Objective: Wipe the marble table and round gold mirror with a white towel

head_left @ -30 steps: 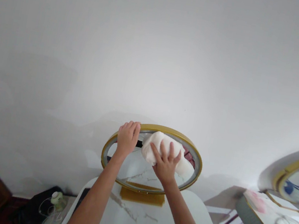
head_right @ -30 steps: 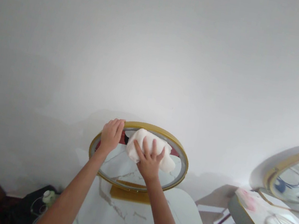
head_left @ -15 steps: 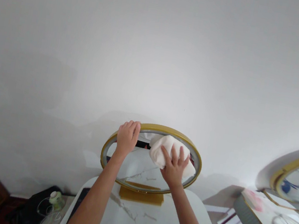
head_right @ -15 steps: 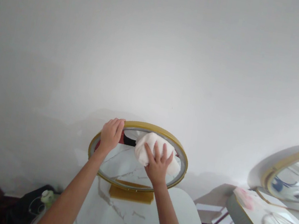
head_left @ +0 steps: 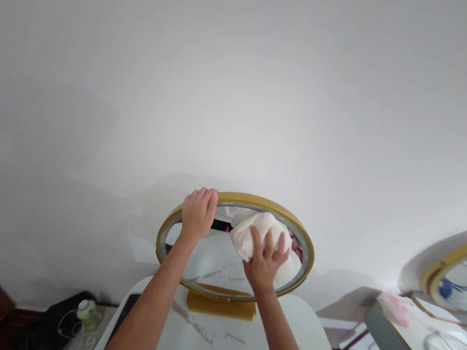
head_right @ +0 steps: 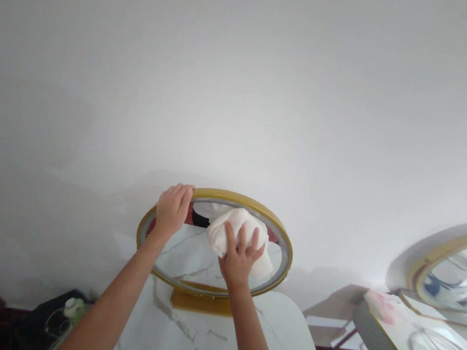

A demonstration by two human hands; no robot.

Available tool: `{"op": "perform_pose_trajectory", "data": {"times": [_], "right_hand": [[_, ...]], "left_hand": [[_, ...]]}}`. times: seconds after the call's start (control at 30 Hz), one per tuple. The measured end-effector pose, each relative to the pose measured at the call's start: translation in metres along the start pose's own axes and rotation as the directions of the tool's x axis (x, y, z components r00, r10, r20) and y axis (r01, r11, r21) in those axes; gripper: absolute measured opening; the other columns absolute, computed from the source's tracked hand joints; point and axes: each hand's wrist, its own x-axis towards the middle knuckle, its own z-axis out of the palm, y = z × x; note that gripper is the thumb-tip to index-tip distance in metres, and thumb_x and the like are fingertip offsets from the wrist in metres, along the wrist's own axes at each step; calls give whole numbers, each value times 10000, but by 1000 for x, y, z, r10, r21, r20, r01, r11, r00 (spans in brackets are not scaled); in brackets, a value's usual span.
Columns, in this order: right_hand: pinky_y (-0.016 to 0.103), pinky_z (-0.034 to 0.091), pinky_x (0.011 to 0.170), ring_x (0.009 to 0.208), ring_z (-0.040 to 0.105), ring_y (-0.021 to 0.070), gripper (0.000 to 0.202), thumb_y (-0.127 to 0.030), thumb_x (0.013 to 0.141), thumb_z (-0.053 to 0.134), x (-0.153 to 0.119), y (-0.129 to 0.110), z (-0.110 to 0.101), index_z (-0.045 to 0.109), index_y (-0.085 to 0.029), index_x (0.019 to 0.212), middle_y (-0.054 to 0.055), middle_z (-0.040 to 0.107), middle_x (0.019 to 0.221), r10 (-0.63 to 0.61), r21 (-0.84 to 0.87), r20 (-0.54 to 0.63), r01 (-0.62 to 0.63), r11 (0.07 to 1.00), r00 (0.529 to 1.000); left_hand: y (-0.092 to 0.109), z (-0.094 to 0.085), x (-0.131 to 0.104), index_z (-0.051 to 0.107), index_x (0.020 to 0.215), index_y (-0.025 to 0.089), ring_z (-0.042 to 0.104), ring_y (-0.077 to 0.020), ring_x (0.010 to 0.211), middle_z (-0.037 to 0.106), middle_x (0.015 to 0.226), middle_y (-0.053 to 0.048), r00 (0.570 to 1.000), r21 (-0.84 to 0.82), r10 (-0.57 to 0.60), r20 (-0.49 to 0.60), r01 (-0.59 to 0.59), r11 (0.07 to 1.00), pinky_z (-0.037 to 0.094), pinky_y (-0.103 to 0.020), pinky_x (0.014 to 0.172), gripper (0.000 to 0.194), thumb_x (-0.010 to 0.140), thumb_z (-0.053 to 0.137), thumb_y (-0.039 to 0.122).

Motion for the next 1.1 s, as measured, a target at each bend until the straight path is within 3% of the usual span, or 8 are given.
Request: {"op": "perform_pose_trajectory", "data": {"times": [0.23,0.43,0.63,0.87,0.97,1.1], "right_hand": [[677,79,1016,1354,140,361,581,-235,800,506,22,-53,1,380,-353,1355,23,373,1431,-271,17,85,270,963,959],[667,45,1037,1365,143,314,545,-235,818,492,22,-46,2,395,-392,1332,-32,333,1454,-406,14,78,407,913,910],[663,122,1031,1339,198,362,597,-245,787,541,15,-7,-6,383,-385,1345,2,379,1427,-289,-51,66,292,955,955],[630,224,1007,1323,214,412,652,-268,742,612,-1,49,-20,392,-331,1352,96,373,1399,-26,-77,41,29,997,999],[627,238,998,1324,201,424,645,-279,736,613,-4,55,-22,405,-302,1346,117,366,1390,34,-47,26,-33,998,999],[657,198,996,1328,183,430,624,-287,741,608,1,41,-19,419,-310,1336,109,378,1392,25,-34,47,-23,999,999]], "left_hand": [[2,-4,0,568,1002,219,519,-206,873,612,912,-38,1000,-14,22,12,-22,1000,340,-322,768,349,972,231,305],[2,-5,-2,565,1016,218,519,-199,886,609,926,-37,1000,-55,29,4,-29,998,343,-317,792,346,972,233,307],[1,-3,-3,571,1005,223,516,-205,856,605,884,-38,999,-53,37,-10,-38,998,332,-317,757,336,968,248,312],[0,-1,-2,571,1014,230,516,-200,852,606,884,-33,999,-50,27,-19,-28,998,331,-315,749,344,970,241,314],[1,-1,-2,572,1010,231,516,-201,851,607,881,-33,999,-37,31,-15,-31,999,328,-317,747,344,970,241,317],[6,0,-1,572,989,236,514,-202,848,608,877,-30,1000,-24,11,-24,-12,1000,323,-321,745,334,969,247,309]]}}
